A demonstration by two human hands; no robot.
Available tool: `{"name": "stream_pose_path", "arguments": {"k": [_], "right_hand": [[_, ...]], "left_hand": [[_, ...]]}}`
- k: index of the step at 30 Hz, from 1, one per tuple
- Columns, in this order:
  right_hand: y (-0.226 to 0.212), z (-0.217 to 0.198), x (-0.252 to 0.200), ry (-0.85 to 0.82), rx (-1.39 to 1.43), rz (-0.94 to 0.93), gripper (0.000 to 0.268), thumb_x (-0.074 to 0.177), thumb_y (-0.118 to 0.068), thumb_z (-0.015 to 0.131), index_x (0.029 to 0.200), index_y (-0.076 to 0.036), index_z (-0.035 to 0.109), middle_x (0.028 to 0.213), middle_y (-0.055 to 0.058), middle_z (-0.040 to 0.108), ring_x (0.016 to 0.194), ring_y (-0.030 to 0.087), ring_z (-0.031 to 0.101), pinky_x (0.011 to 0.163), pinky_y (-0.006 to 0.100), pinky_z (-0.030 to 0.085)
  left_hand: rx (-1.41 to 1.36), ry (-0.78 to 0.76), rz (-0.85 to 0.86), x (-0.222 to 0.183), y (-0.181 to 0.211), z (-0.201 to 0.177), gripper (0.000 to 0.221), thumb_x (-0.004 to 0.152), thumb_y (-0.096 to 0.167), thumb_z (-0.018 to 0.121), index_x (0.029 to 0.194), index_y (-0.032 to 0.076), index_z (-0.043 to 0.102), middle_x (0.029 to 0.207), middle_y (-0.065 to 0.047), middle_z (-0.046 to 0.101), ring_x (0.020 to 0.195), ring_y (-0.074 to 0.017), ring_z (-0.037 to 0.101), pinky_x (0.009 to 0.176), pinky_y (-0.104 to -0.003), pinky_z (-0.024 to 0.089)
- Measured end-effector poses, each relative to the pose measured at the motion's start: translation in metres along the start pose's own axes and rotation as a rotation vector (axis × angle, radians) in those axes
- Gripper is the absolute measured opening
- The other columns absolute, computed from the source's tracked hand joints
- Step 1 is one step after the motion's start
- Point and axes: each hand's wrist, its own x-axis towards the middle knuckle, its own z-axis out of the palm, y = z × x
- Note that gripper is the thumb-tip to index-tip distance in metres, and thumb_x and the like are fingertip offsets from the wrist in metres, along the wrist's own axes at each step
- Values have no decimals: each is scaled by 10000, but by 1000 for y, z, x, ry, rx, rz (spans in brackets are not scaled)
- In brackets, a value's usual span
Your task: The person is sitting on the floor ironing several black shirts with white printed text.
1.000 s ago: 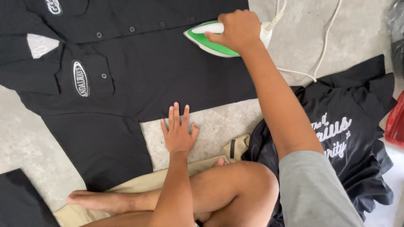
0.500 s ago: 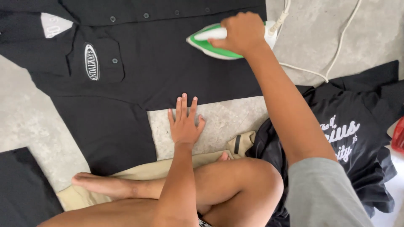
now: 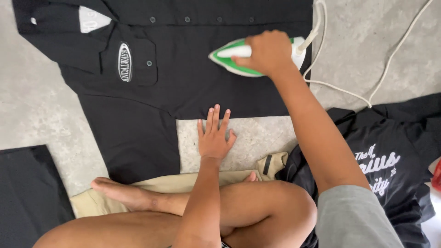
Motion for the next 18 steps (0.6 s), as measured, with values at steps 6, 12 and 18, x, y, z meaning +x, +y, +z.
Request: {"name": "stream_pose_path", "arguments": {"k": [6, 12, 18], "right_hand": [[-12, 2, 5, 41, 29, -26, 616, 717, -784, 563, 830, -203, 734, 581, 84, 644, 456, 286, 607, 466, 366, 476], [-13, 10, 32, 210, 42, -5, 592, 751, -729, 629, 670, -146, 694, 512, 64, 594, 407, 273, 558, 452, 339, 460], [-14, 6, 14, 217, 2, -85, 612, 753, -777, 620, 812, -181, 746, 565, 37, 635, 422, 250, 582, 437, 336, 471]], "left_hand": [[-11, 6, -10, -5, 0, 1, 624, 781, 359, 521, 1378, 228, 396, 1490, -35, 236, 1372, -182, 225, 1075, -482, 198], [-12, 21, -3, -1, -2, 5, 634, 791, 358, 533, 1391, 232, 371, 1496, -21, 215, 1373, -164, 229, 1076, -476, 210], [-26, 24, 8, 0, 0, 3, 635, 776, 342, 548, 1381, 229, 393, 1490, -16, 227, 1369, -164, 234, 1076, -481, 218]]}}
